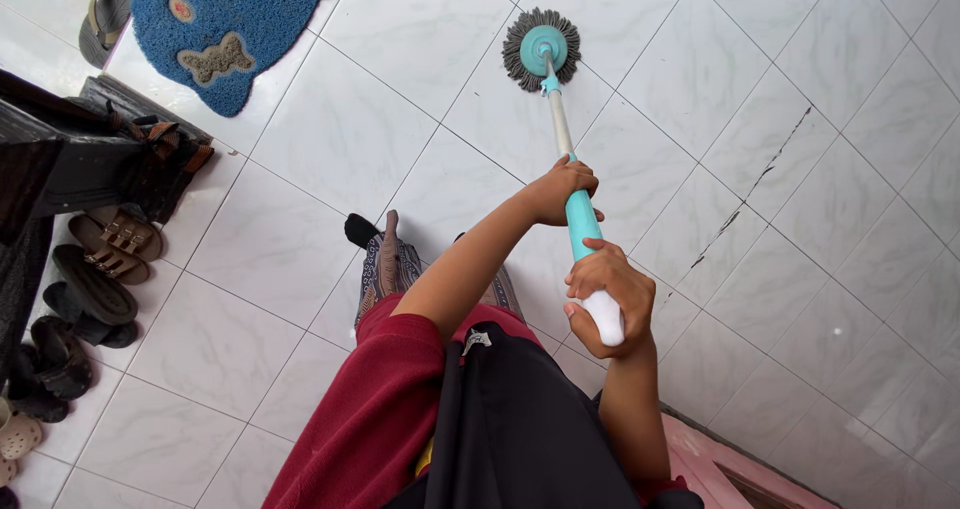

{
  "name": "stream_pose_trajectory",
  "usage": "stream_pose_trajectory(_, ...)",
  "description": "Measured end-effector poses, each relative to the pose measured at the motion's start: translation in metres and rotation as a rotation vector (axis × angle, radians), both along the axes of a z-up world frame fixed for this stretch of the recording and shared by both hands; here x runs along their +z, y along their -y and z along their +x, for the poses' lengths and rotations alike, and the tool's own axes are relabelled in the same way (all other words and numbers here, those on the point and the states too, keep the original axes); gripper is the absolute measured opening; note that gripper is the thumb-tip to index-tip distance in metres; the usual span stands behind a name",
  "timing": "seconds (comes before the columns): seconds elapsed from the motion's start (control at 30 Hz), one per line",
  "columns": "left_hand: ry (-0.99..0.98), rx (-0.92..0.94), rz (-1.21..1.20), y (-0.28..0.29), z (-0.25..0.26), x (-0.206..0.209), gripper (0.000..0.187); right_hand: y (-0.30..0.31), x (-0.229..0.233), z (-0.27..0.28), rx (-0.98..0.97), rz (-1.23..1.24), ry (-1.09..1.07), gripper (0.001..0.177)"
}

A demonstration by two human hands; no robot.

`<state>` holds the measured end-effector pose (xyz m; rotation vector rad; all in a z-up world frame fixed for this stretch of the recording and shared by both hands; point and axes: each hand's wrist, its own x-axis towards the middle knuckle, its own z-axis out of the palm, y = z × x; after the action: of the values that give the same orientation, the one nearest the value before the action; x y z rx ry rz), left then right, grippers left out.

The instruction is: The person mops a tiled floor using a mop, moving the mop head back and forth across the tiles in a hallway area.

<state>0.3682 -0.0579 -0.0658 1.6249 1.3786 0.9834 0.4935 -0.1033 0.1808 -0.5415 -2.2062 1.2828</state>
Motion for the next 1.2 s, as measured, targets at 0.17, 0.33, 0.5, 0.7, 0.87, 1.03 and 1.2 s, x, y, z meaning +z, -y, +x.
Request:
stream_pose_trajectory(0.17,-0.084,0.028,-0.158,-0.009,0.025,0.008,0.039,-0.019,-0.004,0.04,0.051,0.038,-0.023,0.022)
stream_pose_trajectory(0.33,-0.141,0.118,-0.212,0.004,0.057,0.067,0.021,-0.054,0.023,0.087,0.052,-0.098,-0.233,0.015)
stream_pose_trajectory(0.5,-0.11,0.119,-0.267,0.022,0.035,0.088,0.019,-0.067,0.017,0.071,0.162,-0.215,-0.417,0.014)
stream_pose_trajectory(0.7,-0.078,0.183,-0.153,0.036,-0.008,0.092,0.038,-0.024,0.019,0.018,-0.008,-0.117,-0.455,0.012)
stream_pose_trajectory(0.87,-0.1,0.141,-0.151,0.028,-0.054,0.101,0.043,-0.027,0.033,-0.032,-0.061,-0.065,-0.422,0.014)
stream_pose_trajectory(1.03,-0.142,0.112,-0.19,0.02,-0.1,0.11,0.044,-0.027,0.046,-0.088,-0.158,0.0,-0.384,0.016)
stream_pose_trajectory(1.2,-0.165,0.029,-0.197,-0.003,-0.141,0.105,0.044,-0.036,0.043,-0.126,-0.181,0.043,-0.34,0.017)
